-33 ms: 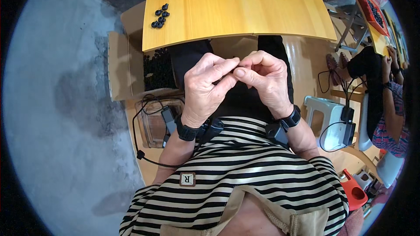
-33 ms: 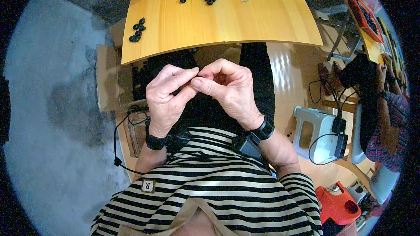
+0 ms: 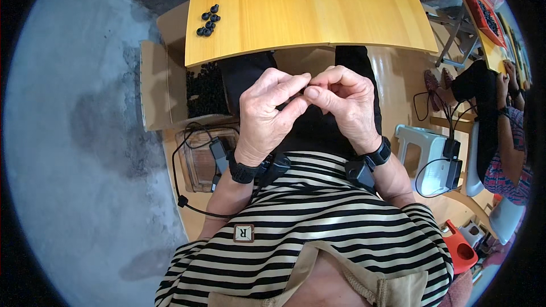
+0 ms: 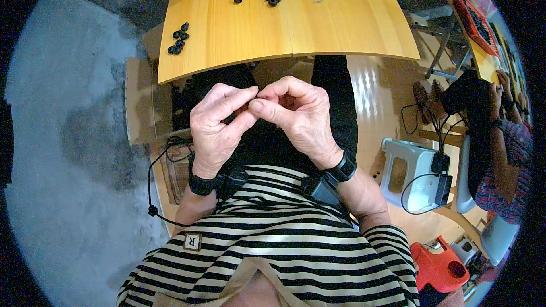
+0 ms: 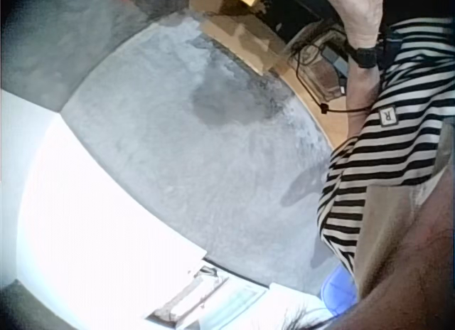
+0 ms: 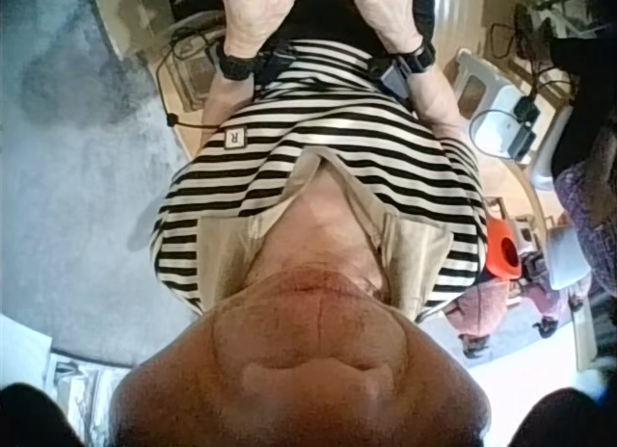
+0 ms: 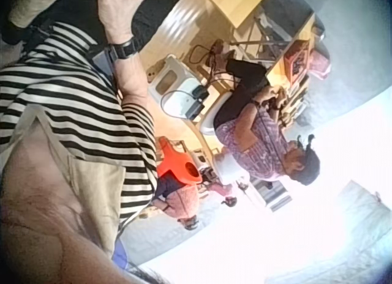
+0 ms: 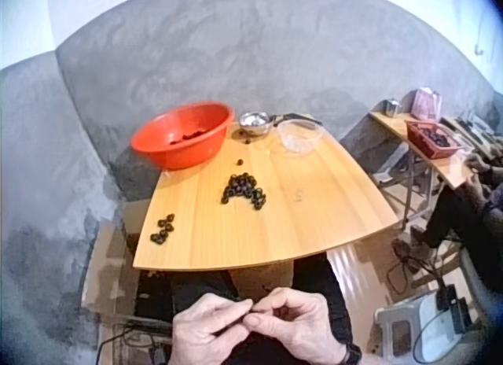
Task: Assembling small black plastic/rubber components by hand on a workbench.
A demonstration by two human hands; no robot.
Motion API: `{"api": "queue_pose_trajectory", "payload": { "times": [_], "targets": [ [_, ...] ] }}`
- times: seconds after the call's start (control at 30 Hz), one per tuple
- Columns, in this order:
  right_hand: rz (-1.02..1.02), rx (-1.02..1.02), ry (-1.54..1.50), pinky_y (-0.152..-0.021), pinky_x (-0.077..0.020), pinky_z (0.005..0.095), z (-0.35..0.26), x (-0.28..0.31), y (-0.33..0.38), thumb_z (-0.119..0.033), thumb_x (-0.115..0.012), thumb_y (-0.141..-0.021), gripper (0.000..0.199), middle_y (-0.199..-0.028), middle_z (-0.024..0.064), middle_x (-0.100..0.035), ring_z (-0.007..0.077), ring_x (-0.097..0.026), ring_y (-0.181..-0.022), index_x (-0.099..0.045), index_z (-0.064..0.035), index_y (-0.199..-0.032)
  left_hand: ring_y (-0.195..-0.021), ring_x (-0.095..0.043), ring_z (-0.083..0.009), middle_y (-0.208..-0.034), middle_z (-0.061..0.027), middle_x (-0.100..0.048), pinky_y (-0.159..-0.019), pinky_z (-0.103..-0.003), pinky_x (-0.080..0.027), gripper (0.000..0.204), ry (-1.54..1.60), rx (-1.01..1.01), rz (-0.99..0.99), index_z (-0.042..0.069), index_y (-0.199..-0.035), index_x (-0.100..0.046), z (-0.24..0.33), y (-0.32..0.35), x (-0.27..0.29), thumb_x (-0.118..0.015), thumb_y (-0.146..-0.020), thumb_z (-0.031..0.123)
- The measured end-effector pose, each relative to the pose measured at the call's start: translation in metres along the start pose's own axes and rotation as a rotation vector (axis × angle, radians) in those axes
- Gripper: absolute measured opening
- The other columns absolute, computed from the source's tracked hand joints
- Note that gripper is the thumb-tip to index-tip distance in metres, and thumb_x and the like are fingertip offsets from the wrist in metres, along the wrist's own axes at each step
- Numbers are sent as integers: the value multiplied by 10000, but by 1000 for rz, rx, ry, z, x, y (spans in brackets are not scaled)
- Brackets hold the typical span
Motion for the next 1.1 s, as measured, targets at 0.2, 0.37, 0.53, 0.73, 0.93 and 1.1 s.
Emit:
{"api": "queue_pose_trajectory", "payload": {
  "times": [0.2,0.37,0.53,0.73,0.93,1.1],
  "targets": [
    [34,33,139,-576,-482,175,-2,4,1,-88,-739,-837,118,-766,-9,-655,29,-578,-666,-706,-33,-937,-774,-624,-162,-872,-77,-655,-686,-257,-505,328,-51,24,25,28,-1058,-706,-1,-1,2,-744,-738,-31],
    [8,36,15,-543,-486,176,-1,1,1,-95,-717,-860,141,-779,1,-663,35,-585,-636,-704,-27,-983,-775,-628,-171,-879,-80,-657,-683,-263,-504,328,-75,-31,46,28,-1054,-707,7,-2,5,-745,-734,-34],
    [-29,37,-30,-574,-508,188,-2,0,2,-72,-712,-860,157,-809,13,-660,49,-599,-669,-693,-21,-1006,-770,-627,-170,-869,-84,-664,-674,-258,-500,340,-57,-50,62,17,-1049,-704,9,-1,7,-748,-719,-50],
    [-41,78,-110,-606,-529,205,-10,-2,5,-25,-708,-849,199,-839,23,-640,68,-607,-727,-665,-15,-1042,-734,-617,-132,-855,-76,-671,-630,-227,-476,329,50,1,83,2,-1045,-702,4,0,10,-745,-726,-65],
    [-50,173,-28,-632,-529,201,-20,-1,6,-8,-696,-851,196,-852,40,-628,80,-608,-718,-663,3,-1044,-734,-634,-136,-844,-84,-672,-645,-233,-499,295,136,25,61,-9,-1043,-692,1,1,12,-741,-755,-51],
    [-63,167,7,-651,-537,212,-22,-4,7,-7,-684,-859,190,-884,56,-622,91,-617,-743,-658,12,-1046,-766,-643,-138,-876,-98,-678,-674,-234,-515,275,189,75,31,-22,-1045,-686,-3,2,11,-729,-775,-55]
  ]
}}
Point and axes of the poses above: each hand's wrist, its own y-axis away from the middle knuckle, its own x-axis out of the back of the hand, z = x × y, the point moved 10 cm from there along -y, towards the middle knuckle
